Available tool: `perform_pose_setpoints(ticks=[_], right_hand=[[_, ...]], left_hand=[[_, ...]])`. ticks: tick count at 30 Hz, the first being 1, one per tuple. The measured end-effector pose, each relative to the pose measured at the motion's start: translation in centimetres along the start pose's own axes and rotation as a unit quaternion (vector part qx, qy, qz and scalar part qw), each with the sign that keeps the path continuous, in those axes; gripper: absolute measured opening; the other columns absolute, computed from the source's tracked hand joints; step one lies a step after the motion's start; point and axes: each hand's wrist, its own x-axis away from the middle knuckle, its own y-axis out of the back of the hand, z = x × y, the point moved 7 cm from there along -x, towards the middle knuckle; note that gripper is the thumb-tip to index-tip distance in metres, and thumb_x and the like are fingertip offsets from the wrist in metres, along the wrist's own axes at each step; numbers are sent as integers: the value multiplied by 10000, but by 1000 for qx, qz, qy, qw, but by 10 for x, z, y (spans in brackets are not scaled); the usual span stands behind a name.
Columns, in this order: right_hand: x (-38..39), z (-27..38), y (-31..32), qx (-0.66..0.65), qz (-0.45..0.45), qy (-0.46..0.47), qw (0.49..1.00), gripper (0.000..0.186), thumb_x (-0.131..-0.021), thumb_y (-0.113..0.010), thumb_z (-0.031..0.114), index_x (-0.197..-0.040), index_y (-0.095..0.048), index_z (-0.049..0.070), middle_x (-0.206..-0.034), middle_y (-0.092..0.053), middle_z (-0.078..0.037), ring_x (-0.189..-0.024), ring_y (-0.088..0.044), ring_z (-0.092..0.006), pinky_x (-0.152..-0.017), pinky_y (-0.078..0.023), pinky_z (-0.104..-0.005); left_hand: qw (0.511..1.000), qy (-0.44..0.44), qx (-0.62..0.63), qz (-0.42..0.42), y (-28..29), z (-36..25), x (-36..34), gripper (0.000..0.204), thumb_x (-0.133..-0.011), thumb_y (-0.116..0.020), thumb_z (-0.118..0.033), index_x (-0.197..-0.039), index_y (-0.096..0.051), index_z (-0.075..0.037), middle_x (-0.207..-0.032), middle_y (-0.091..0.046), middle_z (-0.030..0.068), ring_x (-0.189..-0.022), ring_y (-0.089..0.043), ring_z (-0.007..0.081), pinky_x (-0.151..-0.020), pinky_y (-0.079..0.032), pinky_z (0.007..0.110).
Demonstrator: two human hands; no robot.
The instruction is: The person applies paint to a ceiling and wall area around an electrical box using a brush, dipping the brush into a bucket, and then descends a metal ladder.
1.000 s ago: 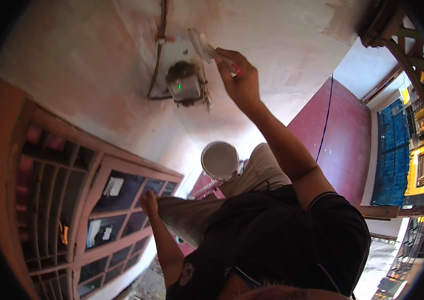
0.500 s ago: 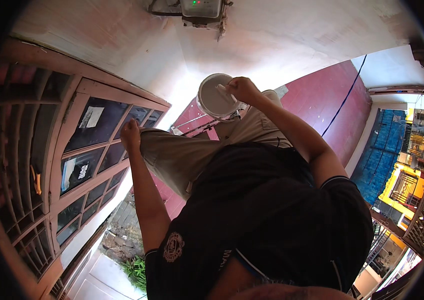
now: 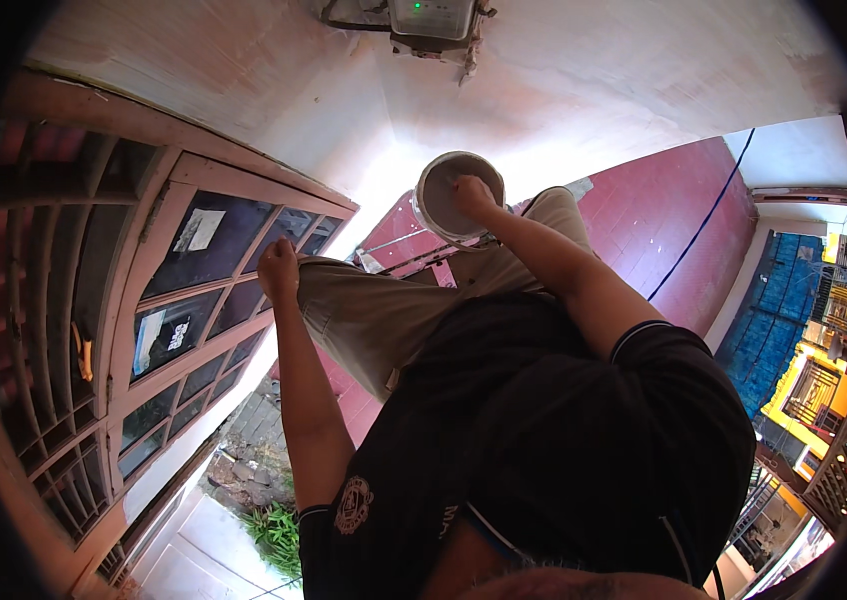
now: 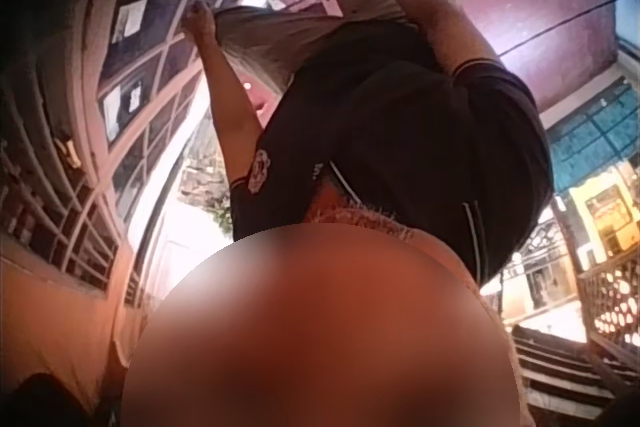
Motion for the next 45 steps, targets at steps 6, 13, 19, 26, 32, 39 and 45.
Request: perform_pose_setpoints(ticks=[6,13,19,26,32,39,45], right_hand=[[-4,4,2,24,6,43,999,221,-896,-589,210,-879,-708,24,-907,-685,-247,-900,-670,-432,-813,-533,-515],[-6,12,31,-4,8,103,995,280,-916,-609,269,-863,-698,9,-818,-672,-241,-818,-666,-434,-762,-536,-485],[3,-16,86,-263,132,-76,953,321,-951,-679,243,-1091,-698,-45,-947,-743,-117,-820,-724,-184,-759,-594,-295],[40,-38,130,-531,111,-184,819,362,-992,-618,229,-1193,-608,-72,-1096,-704,-205,-964,-723,-289,-850,-615,-349],[46,-60,120,-645,99,-204,730,353,-1009,-543,247,-1129,-595,-81,-1113,-670,-256,-1030,-690,-344,-984,-570,-405],[37,-49,140,-737,103,-129,655,212,-973,-626,276,-1018,-658,72,-999,-735,-96,-906,-720,-243,-896,-576,-370],[44,45,217,-745,101,-2,659,298,-994,-604,227,-1158,-605,-22,-1153,-661,-159,-1071,-673,-258,-968,-559,-340]], left_hand=[[1000,-4,-4,7,-1,-10,-2,425,-949,-479,-398,-822,-736,-84,-852,-716,174,-859,-671,407,-786,-501,500],[1000,-17,7,9,-5,-19,-5,429,-951,-483,-406,-816,-731,-83,-855,-718,169,-863,-674,402,-788,-505,492],[1000,3,0,11,-5,-10,-4,419,-944,-493,-416,-827,-734,-94,-876,-717,170,-876,-669,406,-790,-504,494],[1000,6,14,5,0,6,3,420,-945,-492,-420,-829,-735,-99,-880,-716,173,-876,-664,414,-795,-499,505],[1000,-6,15,2,-5,-2,-2,423,-942,-495,-428,-837,-742,-101,-877,-716,172,-882,-665,417,-799,-502,506],[998,-49,-28,-22,-20,19,-24,475,-947,-464,-439,-871,-707,-38,-952,-698,216,-929,-631,465,-811,-479,582],[998,-55,9,-32,-16,28,-9,432,-937,-477,-383,-876,-698,-16,-909,-690,241,-881,-633,478,-794,-479,576]])
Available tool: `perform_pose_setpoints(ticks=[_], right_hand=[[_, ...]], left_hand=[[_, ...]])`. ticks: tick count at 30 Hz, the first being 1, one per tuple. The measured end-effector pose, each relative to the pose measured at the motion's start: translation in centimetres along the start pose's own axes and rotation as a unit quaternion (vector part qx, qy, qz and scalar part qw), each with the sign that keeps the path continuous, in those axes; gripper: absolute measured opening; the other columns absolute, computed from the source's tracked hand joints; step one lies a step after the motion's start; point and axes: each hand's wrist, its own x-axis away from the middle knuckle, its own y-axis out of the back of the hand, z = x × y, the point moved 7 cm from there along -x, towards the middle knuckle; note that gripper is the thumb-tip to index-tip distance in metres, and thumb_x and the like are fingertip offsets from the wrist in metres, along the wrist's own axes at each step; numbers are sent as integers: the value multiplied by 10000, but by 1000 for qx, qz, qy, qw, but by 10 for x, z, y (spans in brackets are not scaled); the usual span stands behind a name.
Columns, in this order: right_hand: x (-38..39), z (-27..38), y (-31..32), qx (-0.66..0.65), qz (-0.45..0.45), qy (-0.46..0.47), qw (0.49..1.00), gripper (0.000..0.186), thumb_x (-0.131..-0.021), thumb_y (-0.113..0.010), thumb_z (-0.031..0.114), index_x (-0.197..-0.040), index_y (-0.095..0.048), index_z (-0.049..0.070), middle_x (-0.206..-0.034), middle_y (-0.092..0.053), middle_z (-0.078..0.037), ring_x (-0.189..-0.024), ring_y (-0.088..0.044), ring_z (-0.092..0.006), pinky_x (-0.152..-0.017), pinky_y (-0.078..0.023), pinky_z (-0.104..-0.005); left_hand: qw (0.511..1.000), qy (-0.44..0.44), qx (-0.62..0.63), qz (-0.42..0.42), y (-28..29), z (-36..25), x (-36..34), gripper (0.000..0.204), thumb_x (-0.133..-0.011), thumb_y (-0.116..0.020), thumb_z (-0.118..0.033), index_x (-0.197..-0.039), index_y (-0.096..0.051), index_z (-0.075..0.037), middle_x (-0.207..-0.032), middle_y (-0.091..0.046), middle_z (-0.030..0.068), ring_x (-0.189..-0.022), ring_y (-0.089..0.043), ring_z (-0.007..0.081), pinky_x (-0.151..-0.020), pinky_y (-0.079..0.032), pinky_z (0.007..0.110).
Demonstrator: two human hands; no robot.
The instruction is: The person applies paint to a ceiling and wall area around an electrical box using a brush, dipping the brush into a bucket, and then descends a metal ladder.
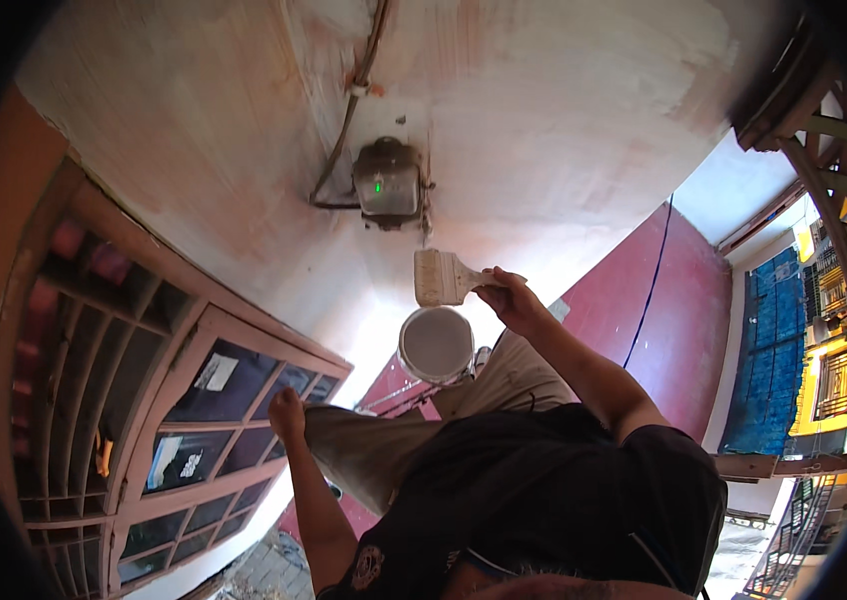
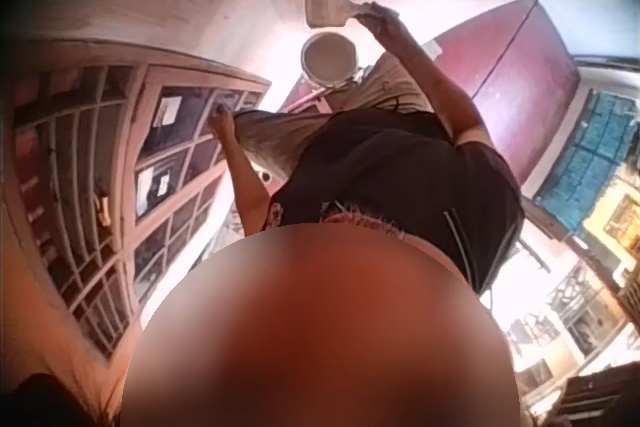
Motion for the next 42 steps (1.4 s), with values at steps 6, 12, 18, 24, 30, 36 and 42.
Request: perform_pose_setpoints(ticks=[6,12,18,24,30,36,42], right_hand=[[3,138,-110,84,-10,254,963,420,-975,-640,193,-1278,-560,-88,-1206,-643,-162,-1111,-639,-246,-1021,-519,-380],[5,232,-230,210,-25,459,863,403,-937,-719,190,-1164,-627,-130,-1129,-667,-179,-1016,-675,-238,-976,-568,-366],[-14,260,-268,411,-86,585,694,262,-950,-703,187,-1133,-711,0,-1037,-722,-98,-961,-689,-172,-854,-545,-271],[3,263,-285,474,-130,627,604,210,-927,-717,174,-1084,-730,35,-981,-735,-105,-897,-670,-147,-828,-518,-275],[57,295,-245,486,-245,672,503,184,-915,-706,130,-1065,-718,23,-980,-731,-149,-902,-707,-257,-810,-532,-332],[55,253,-287,505,-195,678,497,173,-904,-691,81,-1069,-706,33,-1001,-720,-126,-876,-689,-220,-751,-532,-322],[-5,226,-321,504,-103,662,545,203,-917,-710,148,-1091,-711,44,-1018,-723,-115,-910,-682,-195,-762,-510,-290]], left_hand=[[1000,-25,-8,6,1,-9,-3,454,-936,-471,-372,-831,-695,9,-898,-684,265,-862,-636,490,-793,-483,574],[998,-49,-35,-7,4,-1,-3,458,-942,-479,-371,-837,-694,19,-907,-683,279,-877,-642,487,-813,-495,563],[1000,-18,-3,3,4,-23,-4,456,-958,-473,-364,-854,-695,20,-919,-688,275,-882,-650,479,-817,-501,567],[1000,4,4,18,7,-18,0,452,-957,-475,-365,-859,-701,13,-925,-692,269,-900,-653,472,-820,-503,561],[1000,-7,4,13,5,-11,-2,448,-952,-482,-380,-873,-708,-2,-935,-695,257,-905,-652,471,-824,-497,557],[999,-17,-23,23,6,-14,-5,444,-952,-485,-377,-873,-708,-2,-939,-694,256,-909,-648,472,-827,-494,558],[1000,14,28,-3,10,-22,5,431,-939,-495,-371,-852,-699,-2,-931,-689,262,-890,-639,481,-813,-482,569]])
